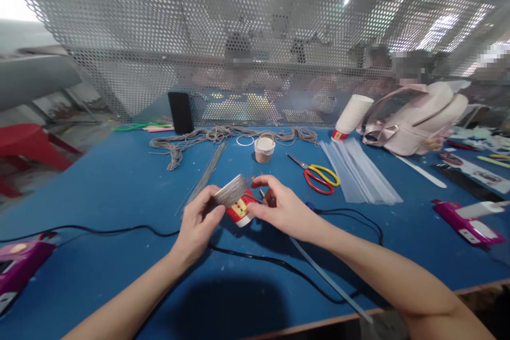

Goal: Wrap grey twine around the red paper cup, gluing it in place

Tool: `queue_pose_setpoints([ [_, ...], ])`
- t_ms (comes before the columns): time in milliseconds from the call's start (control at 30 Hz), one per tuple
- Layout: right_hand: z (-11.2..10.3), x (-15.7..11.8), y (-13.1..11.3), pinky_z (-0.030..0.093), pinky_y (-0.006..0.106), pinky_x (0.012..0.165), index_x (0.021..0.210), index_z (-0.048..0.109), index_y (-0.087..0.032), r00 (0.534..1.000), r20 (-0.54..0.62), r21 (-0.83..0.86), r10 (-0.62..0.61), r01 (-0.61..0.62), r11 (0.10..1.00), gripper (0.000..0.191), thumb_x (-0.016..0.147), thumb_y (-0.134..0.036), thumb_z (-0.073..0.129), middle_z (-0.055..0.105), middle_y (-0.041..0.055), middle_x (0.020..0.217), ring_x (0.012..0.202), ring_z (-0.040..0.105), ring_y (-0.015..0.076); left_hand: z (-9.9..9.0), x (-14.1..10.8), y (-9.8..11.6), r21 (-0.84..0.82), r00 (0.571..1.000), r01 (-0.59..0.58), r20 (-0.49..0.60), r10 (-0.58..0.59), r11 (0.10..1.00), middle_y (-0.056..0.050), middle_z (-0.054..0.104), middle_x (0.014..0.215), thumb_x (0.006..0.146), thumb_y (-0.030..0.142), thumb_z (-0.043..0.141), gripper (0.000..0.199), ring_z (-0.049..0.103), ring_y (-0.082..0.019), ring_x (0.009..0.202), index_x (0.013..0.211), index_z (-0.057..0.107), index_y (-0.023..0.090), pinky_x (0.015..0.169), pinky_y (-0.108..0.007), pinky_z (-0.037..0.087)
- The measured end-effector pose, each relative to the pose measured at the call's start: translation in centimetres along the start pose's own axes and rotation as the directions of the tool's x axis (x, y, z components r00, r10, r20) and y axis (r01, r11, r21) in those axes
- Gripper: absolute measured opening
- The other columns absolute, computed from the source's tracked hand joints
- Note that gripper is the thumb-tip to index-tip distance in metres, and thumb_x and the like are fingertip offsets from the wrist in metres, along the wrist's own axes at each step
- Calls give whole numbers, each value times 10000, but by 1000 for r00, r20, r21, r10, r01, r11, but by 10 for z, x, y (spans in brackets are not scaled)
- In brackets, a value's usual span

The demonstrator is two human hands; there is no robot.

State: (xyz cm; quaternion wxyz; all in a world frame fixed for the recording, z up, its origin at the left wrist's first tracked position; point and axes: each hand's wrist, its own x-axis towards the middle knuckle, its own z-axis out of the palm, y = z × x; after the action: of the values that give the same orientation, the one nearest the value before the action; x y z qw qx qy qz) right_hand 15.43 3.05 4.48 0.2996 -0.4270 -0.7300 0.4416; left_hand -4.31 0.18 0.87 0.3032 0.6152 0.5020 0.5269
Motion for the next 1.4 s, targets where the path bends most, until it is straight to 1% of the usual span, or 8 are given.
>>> queue_pose_setpoints([
  [133, 5, -5, 4, 490, 261, 607, 1195, 479, -168, 997, 67, 52, 31, -35, 998, 588, 697, -333, 744, 646, 35, 893, 690, 591, 132, -1, -1, -1, 11, 996, -68, 56, 68, 998, -41, 567, 761, 776, 349, 500, 158, 529, -206, 738, 763, 577, 211, 677, -329, 460],
  [267, 11, -10, 11, 524, 267, 645, 1190, 466, -196, 1000, 8, 89, -8, 7, 996, 560, 709, -300, 734, 658, 62, 1037, 745, 641, 144, 2, -1, 9, 79, 990, -127, 75, 121, 989, -65, 620, 903, 749, 321, 527, 198, 582, -226, 867, 900, 583, 206, 790, -345, 484],
  [433, 13, -19, 13, 534, 332, 709, 1212, 457, -210, 976, -141, -198, -164, 135, 971, 504, 773, -330, 674, 640, 93, 1118, 872, 653, 208, 8, -1, 16, 303, 968, -249, 37, 250, 920, -83, 637, 1070, 720, 272, 591, 306, 580, -256, 1034, 1020, 571, 217, 937, -409, 449],
  [567, 13, -23, 11, 508, 440, 857, 1252, 425, -186, 952, -139, -406, -273, 197, 892, 505, 804, -308, 624, 589, 129, 1219, 1059, 609, 278, 11, -4, 16, 353, 947, -314, 46, 319, 882, -72, 644, 1050, 753, 231, 579, 268, 600, -230, 988, 1020, 571, 212, 906, -385, 470],
  [833, 18, -25, 13, 548, 397, 765, 1289, 385, -163, 933, -87, -532, -349, 253, 808, 494, 857, -324, 562, 570, 145, 1229, 1058, 610, 275, 18, -10, 18, 278, 983, -182, 26, 182, 943, -27, 613, 843, 751, 255, 579, 142, 585, -165, 760, 881, 565, 200, 716, -291, 502],
  [1100, 15, -39, 9, 530, 416, 893, 1362, 320, -134, 922, -34, -428, -386, 335, 839, 584, 860, -278, 582, 499, 192, 1331, 1207, 525, 274, 12, -7, 18, 277, 988, -97, -88, 126, 956, -5, 555, 784, 754, 296, 566, 103, 539, -158, 732, 790, 532, 206, 694, -275, 455],
  [1233, 15, -65, 1, 521, 396, 935, 1261, 473, -74, 848, 129, -486, -515, 507, 712, 438, 891, -300, 540, 545, 218, 1308, 1198, 547, 280, 10, -3, 14, 286, 988, -87, -94, 119, 954, -3, 541, 770, 752, 297, 562, 102, 522, -156, 713, 775, 530, 203, 678, -283, 450],
  [1400, -1, -79, 1, 494, 313, 970, 1119, 596, -173, 673, 303, -462, -674, 723, 514, 283, 917, -334, 482, 673, 92, 1166, 999, 659, 173, 9, -1, 13, 270, 987, -74, -116, 109, 960, 2, 527, 760, 740, 305, 564, 104, 503, -160, 705, 766, 522, 214, 671, -291, 446],
])
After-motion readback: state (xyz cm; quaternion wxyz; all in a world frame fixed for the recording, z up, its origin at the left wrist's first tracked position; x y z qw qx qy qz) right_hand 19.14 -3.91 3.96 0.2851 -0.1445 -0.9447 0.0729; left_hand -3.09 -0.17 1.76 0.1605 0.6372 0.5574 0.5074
